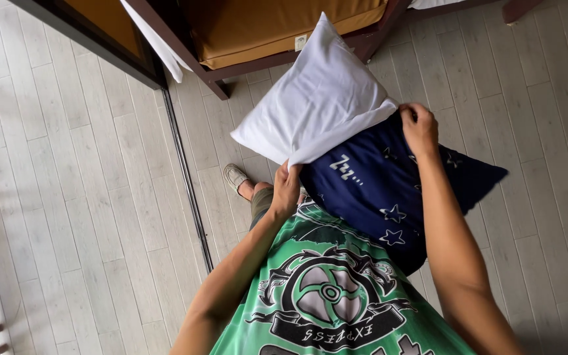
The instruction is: Putting a white pillowcase onto a blue patterned pillow.
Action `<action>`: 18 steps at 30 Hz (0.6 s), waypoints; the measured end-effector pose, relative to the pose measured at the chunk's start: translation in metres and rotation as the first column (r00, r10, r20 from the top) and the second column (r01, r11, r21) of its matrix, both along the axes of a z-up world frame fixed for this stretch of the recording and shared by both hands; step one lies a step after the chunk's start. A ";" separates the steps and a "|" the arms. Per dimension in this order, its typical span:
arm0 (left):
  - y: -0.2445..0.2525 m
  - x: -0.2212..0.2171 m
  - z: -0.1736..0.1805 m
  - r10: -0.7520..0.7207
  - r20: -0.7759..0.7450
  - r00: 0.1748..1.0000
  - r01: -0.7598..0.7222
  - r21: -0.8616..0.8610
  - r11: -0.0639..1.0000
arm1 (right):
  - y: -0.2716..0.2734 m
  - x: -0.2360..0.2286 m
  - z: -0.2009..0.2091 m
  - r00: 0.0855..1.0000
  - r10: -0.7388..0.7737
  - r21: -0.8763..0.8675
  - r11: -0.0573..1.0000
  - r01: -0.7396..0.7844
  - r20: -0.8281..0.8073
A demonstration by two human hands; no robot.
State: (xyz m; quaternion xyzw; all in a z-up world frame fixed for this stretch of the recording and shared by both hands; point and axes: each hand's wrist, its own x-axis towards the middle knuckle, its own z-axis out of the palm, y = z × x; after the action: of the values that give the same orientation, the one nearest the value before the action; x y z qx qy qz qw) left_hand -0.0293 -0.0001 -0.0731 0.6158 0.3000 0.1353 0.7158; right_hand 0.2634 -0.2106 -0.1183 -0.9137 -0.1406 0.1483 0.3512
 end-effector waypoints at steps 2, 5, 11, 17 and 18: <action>0.001 0.013 0.040 -0.047 0.018 0.999 0.047 -0.008 0.999 | 0.012 -0.050 0.068 0.956 0.115 0.132 0.979 -0.155 0.271; 0.000 0.034 0.081 -0.145 0.046 0.988 0.146 -0.025 0.989 | 0.025 -0.129 0.112 0.837 0.299 0.193 0.885 -0.423 0.458; -0.006 0.049 0.080 -0.337 0.024 0.941 0.337 0.000 0.941 | 0.020 -0.185 0.026 0.754 0.317 -0.033 0.930 -0.366 0.575; -0.007 0.044 0.101 -0.387 -0.141 0.911 0.412 0.323 0.852 | 0.030 -0.165 0.030 0.960 0.148 0.305 0.927 -0.219 0.239; -0.009 0.041 0.112 -0.353 -0.160 0.922 0.388 0.409 0.826 | 0.034 -0.160 0.044 0.969 0.142 0.332 0.921 -0.203 0.200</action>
State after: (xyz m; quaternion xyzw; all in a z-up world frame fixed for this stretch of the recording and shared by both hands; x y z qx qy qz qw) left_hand 0.0112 -0.0086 0.0387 0.8103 0.1646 0.0330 0.5614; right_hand 0.1032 -0.1764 -0.0741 -0.8301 -0.2747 0.0720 0.4799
